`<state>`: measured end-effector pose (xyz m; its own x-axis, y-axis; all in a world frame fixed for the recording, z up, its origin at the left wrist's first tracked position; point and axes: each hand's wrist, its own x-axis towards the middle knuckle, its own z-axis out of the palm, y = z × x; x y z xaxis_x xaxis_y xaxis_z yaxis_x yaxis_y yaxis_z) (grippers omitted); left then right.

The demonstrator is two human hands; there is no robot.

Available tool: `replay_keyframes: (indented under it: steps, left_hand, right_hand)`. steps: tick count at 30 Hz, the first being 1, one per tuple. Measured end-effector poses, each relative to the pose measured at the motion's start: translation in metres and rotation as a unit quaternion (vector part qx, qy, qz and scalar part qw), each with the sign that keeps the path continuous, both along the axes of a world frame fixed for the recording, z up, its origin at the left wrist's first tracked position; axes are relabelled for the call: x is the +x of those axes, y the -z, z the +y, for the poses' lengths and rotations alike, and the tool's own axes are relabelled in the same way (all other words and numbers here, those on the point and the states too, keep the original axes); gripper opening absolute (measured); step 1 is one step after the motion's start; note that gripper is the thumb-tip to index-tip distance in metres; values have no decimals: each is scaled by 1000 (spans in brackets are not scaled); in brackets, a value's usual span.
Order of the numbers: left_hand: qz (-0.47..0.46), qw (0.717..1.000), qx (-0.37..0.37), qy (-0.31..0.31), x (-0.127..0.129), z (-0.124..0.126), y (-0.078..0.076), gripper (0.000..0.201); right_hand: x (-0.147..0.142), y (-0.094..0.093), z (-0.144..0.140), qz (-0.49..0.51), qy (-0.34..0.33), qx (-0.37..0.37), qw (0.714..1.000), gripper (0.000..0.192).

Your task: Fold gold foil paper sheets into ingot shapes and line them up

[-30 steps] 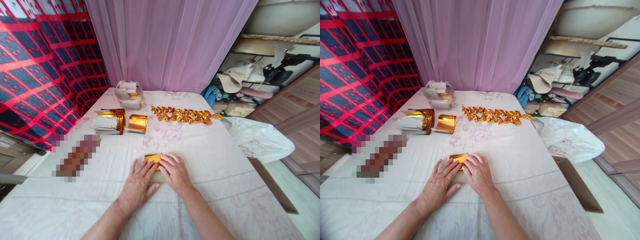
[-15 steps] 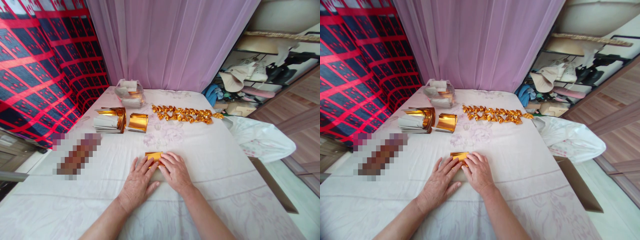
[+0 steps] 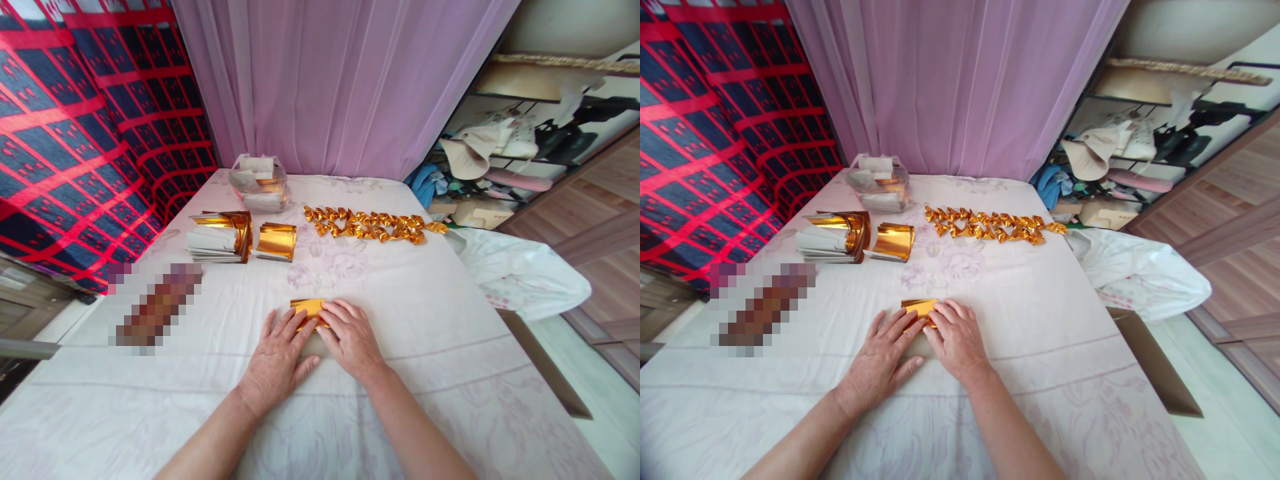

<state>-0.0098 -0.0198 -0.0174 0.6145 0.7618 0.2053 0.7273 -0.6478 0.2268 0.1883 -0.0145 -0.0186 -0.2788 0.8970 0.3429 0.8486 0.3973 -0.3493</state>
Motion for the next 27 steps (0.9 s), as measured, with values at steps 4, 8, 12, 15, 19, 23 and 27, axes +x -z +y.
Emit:
replay_keyframes:
  steps: [4, 8, 12, 15, 19, 23, 27]
  left_hand:
    - [5, 1000, -8, -1, 1, 1, 0, 56]
    - [11, 1000, -13, -3, 1, 0, -1, 55]
    - [13, 1000, -16, -7, 2, 0, -2, 54]
    - [14, 1000, -19, -9, 3, 0, -2, 51]
    - [4, 1000, -16, -13, 3, 0, -1, 48]
    - [-1, 1000, -12, -12, 2, 0, 1, 48]
    - [-8, 1000, -8, -13, 2, 1, 3, 48]
  right_hand:
    - [0, 0, 0, 1, 6, 1, 1000, 25]
    - [0, -1, 0, 5, 5, -3, 1000, 25]
    - [2, 2, 3, 26, 7, -2, 1000, 26]
    - [5, 4, 12, 52, 22, -7, 998, 28]
    - [6, -6, 32, 25, 66, -74, 995, 25]
    - [1, -27, 51, -30, 122, -193, 973, 20]
    - [-5, -45, 65, -94, 118, -267, 952, 13]
